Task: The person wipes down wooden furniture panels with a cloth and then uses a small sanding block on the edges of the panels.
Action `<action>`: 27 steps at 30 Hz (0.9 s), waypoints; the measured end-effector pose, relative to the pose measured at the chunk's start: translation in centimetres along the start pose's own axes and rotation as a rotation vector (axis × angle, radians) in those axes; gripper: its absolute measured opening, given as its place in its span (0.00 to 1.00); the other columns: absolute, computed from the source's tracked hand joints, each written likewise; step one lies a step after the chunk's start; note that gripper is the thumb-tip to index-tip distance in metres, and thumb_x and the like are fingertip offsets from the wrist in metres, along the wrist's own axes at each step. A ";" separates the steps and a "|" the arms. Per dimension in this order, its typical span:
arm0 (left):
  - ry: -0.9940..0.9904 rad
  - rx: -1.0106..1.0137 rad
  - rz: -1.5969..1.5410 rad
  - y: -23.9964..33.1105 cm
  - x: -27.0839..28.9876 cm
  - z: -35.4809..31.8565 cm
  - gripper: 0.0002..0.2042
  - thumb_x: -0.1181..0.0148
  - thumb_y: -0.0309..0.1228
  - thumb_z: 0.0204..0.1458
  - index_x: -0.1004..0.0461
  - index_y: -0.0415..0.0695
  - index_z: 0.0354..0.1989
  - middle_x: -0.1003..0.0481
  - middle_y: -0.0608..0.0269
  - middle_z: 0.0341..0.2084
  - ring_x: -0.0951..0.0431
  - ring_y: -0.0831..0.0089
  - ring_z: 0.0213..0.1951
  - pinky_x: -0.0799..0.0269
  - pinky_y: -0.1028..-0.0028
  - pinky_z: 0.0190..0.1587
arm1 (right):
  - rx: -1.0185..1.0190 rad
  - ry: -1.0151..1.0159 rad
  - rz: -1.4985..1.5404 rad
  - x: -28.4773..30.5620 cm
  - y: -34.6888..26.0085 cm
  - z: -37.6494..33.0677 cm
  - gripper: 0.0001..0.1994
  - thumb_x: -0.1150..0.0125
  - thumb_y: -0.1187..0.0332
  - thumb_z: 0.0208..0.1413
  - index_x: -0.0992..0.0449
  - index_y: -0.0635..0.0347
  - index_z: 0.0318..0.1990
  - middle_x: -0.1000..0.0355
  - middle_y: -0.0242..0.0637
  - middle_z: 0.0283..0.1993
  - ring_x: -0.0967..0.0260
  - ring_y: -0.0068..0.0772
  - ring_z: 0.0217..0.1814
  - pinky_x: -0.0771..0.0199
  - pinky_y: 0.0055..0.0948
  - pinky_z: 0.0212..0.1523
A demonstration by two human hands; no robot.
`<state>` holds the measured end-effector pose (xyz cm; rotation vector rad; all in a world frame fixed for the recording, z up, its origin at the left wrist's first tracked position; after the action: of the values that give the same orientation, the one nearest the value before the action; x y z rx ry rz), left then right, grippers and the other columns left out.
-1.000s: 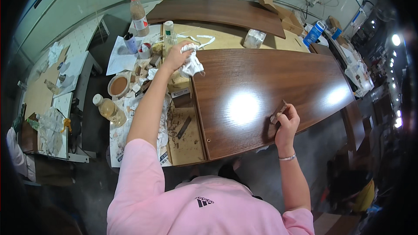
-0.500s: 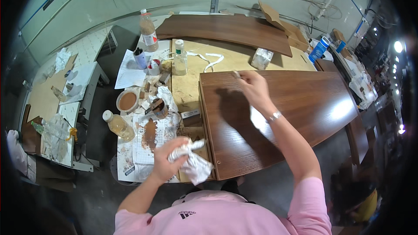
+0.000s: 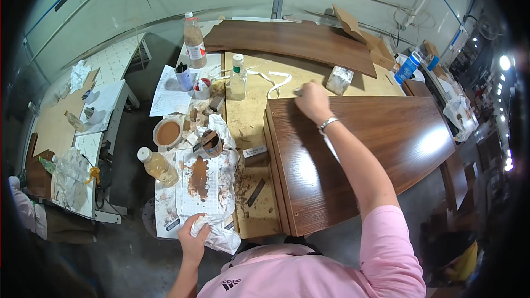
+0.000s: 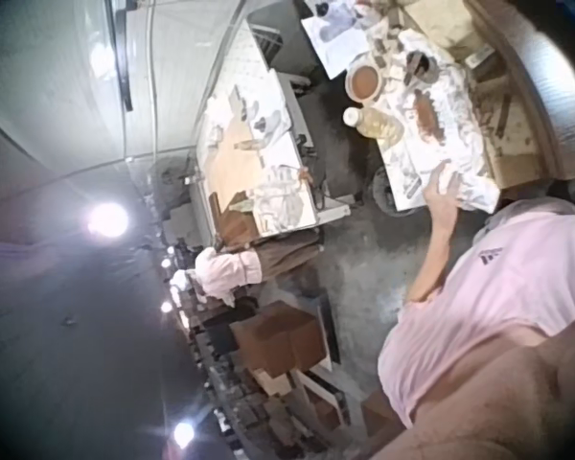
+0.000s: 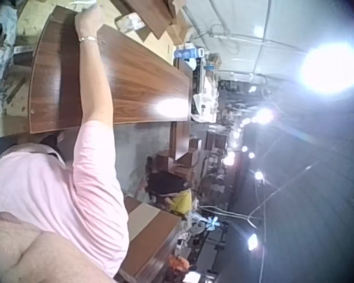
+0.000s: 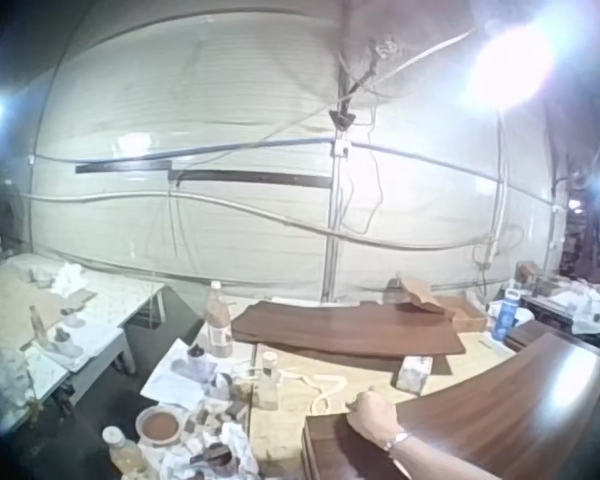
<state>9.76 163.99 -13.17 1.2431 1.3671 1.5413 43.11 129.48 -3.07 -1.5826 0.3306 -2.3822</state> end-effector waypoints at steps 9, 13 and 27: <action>-0.048 0.006 0.008 1.0 -2.1 1.4 0.14 0.38 0.21 0.49 0.23 0.35 0.46 0.21 0.61 0.36 0.24 0.75 0.39 0.29 0.74 0.45 | 0.150 -0.051 0.176 -1.1 -6.9 -2.6 0.09 0.40 0.69 0.50 0.21 0.68 0.28 0.26 0.56 0.40 0.24 0.58 0.40 0.23 0.47 0.45; -0.025 -0.025 0.049 1.6 -1.4 1.9 0.15 0.38 0.20 0.48 0.23 0.34 0.46 0.21 0.59 0.37 0.24 0.74 0.40 0.29 0.73 0.47 | 0.002 -0.007 0.094 0.6 0.2 -1.9 0.08 0.39 0.69 0.50 0.21 0.68 0.28 0.25 0.57 0.38 0.23 0.57 0.39 0.22 0.47 0.44; -0.331 -0.694 0.234 19.3 -15.8 10.5 0.20 0.39 0.23 0.47 0.26 0.34 0.52 0.24 0.50 0.50 0.24 0.60 0.53 0.34 0.65 0.59 | 0.028 -0.045 0.090 3.7 11.2 -0.4 0.10 0.38 0.68 0.48 0.20 0.66 0.33 0.25 0.54 0.44 0.25 0.55 0.45 0.24 0.46 0.48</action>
<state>25.80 148.66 2.33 1.1528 0.4173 1.6661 42.43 117.74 -3.72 -1.5726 0.3500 -2.2708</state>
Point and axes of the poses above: each hand's wrist, its own z-axis towards the middle knuckle, its own x-axis out of the back of the hand, y = z × x, the point moved 3 cm from there along z, towards the middle knuckle
